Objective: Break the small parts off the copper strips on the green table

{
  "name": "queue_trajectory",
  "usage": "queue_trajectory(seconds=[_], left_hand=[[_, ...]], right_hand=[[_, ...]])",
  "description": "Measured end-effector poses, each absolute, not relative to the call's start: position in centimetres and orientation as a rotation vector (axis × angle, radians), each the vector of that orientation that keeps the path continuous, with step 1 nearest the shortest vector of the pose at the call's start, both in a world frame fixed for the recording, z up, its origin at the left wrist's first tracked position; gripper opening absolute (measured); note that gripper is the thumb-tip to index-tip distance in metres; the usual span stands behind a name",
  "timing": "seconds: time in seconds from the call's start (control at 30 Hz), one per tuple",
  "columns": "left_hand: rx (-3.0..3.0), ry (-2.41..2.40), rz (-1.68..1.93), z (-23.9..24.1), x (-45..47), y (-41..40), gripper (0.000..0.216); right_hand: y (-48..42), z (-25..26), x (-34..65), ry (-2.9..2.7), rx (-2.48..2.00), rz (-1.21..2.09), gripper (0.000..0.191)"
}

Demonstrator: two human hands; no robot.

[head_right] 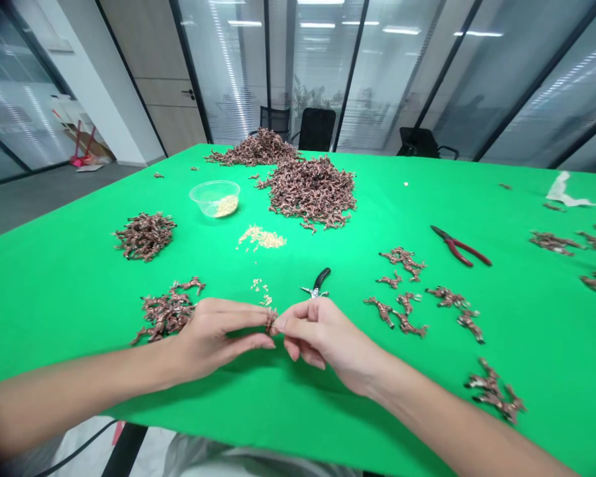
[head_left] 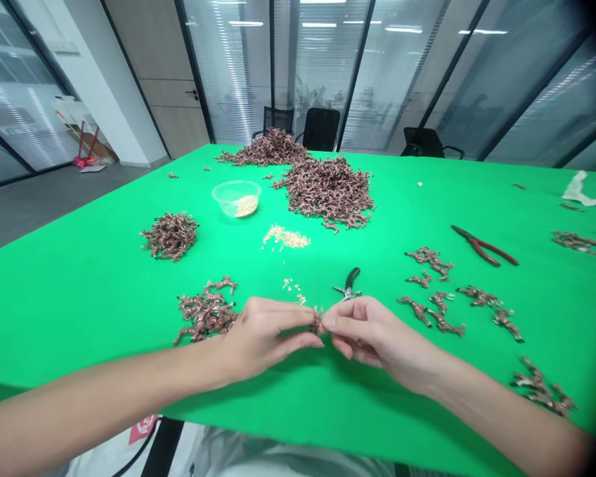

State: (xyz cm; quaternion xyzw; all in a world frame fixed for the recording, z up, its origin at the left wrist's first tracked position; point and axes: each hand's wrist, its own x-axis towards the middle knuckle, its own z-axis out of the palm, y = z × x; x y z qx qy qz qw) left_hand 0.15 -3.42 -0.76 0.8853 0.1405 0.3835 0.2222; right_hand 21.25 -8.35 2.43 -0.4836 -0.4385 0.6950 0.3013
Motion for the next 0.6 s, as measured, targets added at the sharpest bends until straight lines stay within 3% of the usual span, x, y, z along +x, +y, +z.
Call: queue_trajectory(seconds=[0.2, 0.43, 0.6], left_hand=[[2.224, 0.593, 0.876, -0.1, 0.1, -3.6, 0.019], [1.927, 0.678, 0.79, -0.1, 0.3, -3.7, 0.021], [1.863, 0.688, 0.758, -0.1, 0.4, -3.8, 0.022]], right_hand=[[-7.8, 1.1, 21.7, -1.492, -1.354, 1.39, 0.025], [-7.9, -0.9, 22.4, -2.251, -0.951, 0.048, 0.012], [-7.6, -1.1, 22.3, -2.308, -0.887, -0.165, 0.007]])
